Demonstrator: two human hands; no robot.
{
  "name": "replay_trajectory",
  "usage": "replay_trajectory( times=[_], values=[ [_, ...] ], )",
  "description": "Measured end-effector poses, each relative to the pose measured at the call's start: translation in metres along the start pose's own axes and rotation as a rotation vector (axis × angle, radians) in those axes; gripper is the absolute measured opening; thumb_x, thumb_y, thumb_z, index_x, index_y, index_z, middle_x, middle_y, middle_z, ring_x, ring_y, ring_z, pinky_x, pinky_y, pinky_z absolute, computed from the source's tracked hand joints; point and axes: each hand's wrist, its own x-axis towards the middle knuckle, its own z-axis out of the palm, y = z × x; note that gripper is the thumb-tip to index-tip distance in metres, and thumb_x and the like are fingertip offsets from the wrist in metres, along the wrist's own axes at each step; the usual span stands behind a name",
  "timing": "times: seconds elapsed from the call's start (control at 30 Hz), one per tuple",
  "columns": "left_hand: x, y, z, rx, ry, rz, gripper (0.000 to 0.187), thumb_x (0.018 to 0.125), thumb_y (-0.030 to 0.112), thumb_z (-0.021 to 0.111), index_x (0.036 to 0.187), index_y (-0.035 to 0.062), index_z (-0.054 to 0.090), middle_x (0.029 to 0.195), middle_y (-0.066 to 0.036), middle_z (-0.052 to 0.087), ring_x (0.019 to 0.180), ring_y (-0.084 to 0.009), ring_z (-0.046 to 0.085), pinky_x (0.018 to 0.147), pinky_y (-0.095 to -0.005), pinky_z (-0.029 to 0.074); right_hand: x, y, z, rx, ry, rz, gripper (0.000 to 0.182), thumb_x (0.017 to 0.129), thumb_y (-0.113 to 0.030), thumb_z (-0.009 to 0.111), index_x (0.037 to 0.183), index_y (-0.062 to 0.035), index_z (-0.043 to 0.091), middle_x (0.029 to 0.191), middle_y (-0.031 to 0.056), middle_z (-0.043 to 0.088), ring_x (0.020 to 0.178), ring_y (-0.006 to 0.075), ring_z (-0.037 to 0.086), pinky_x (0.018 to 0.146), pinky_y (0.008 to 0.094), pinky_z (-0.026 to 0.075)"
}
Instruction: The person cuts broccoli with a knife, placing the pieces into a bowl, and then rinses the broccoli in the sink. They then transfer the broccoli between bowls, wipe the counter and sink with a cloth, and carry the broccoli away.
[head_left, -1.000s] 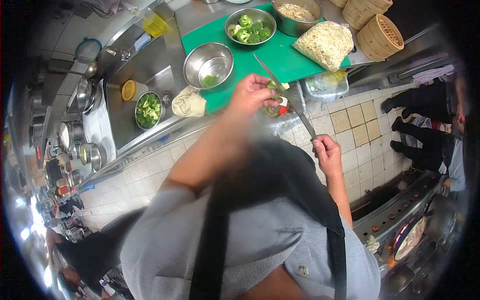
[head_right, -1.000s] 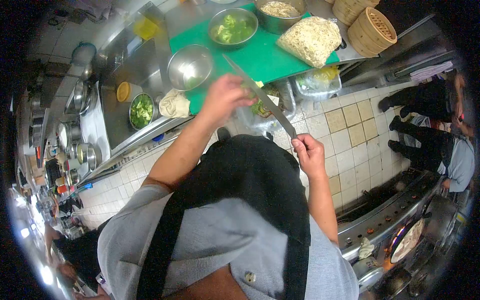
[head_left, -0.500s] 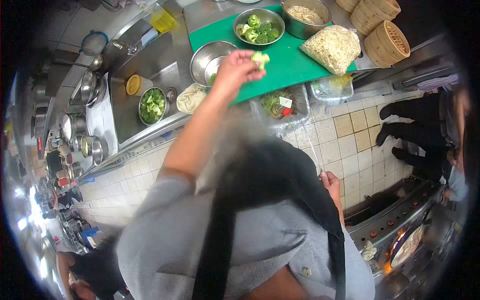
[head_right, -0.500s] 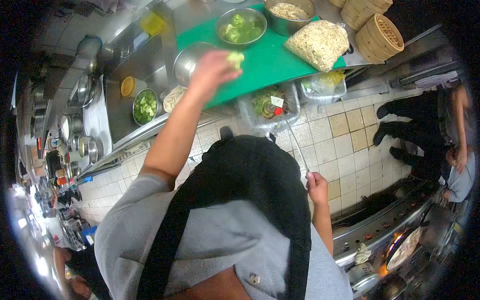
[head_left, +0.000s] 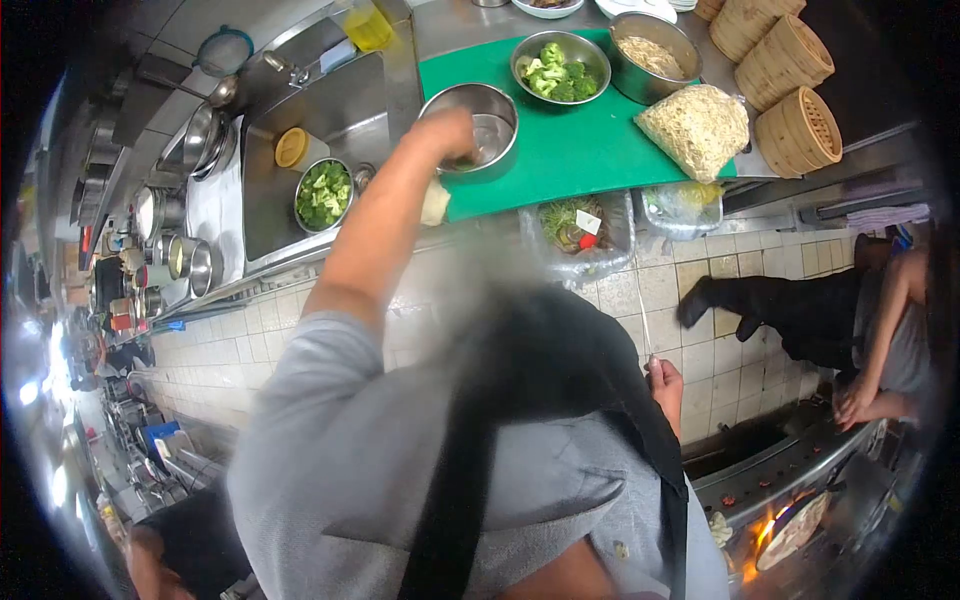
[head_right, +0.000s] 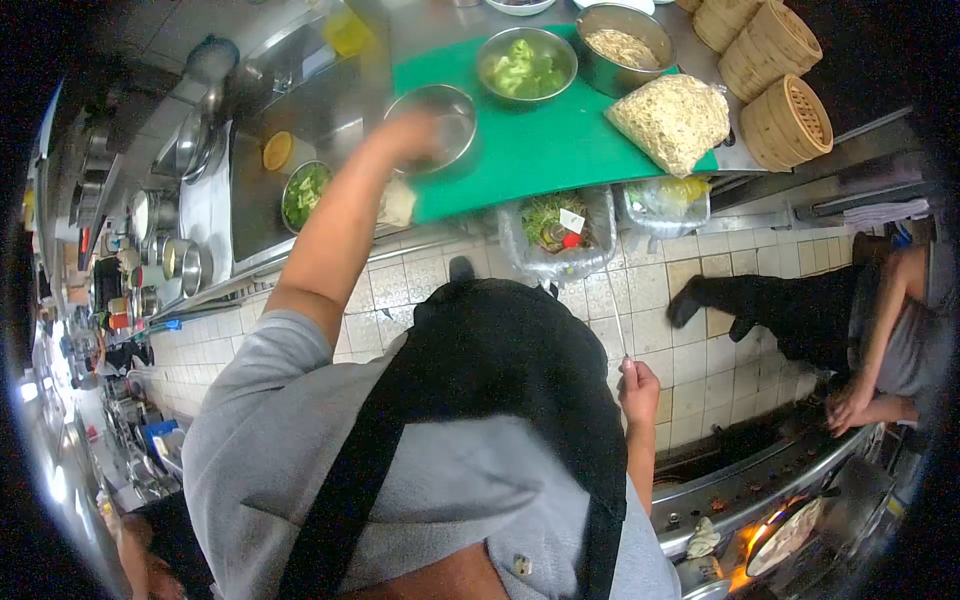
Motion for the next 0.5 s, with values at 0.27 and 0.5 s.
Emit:
replay_trajectory(
  times=[0.27, 0.5],
  values=[
    [-0.020, 0.008, 0.005, -0.414, 0.221, -0.094, 0.032, 0.077, 0.016, 0.066, 0.103, -0.0017, 0.068, 0.102, -0.018, 0.069, 0.094, -0.0271, 0.068, 0.082, -0.0384, 0.055, 0.021, -0.025, 0.002, -0.017, -0.049, 0.011, 0.032, 0.096, -0.031, 0.059, 0.080, -0.0036, 0.060, 0.056, -0.0042, 0.046, 0.047, 0.0043, 0.039, 0.042, 0.0231, 0.030],
    [-0.066, 0.017, -0.009, -2.207, 0.156, 0.419, 0.045, 0.089, 0.012, 0.060, 0.131, -0.0024, 0.050, 0.121, -0.019, 0.058, 0.104, -0.0333, 0.061, 0.098, -0.0443, 0.049, 0.020, -0.063, 0.009, 0.075, -0.060, -0.066, 0.030, 0.097, -0.029, 0.059, 0.081, -0.0039, 0.060, 0.058, -0.0036, 0.048, 0.048, 0.0046, 0.040, 0.044, 0.0220, 0.032]
  ],
)
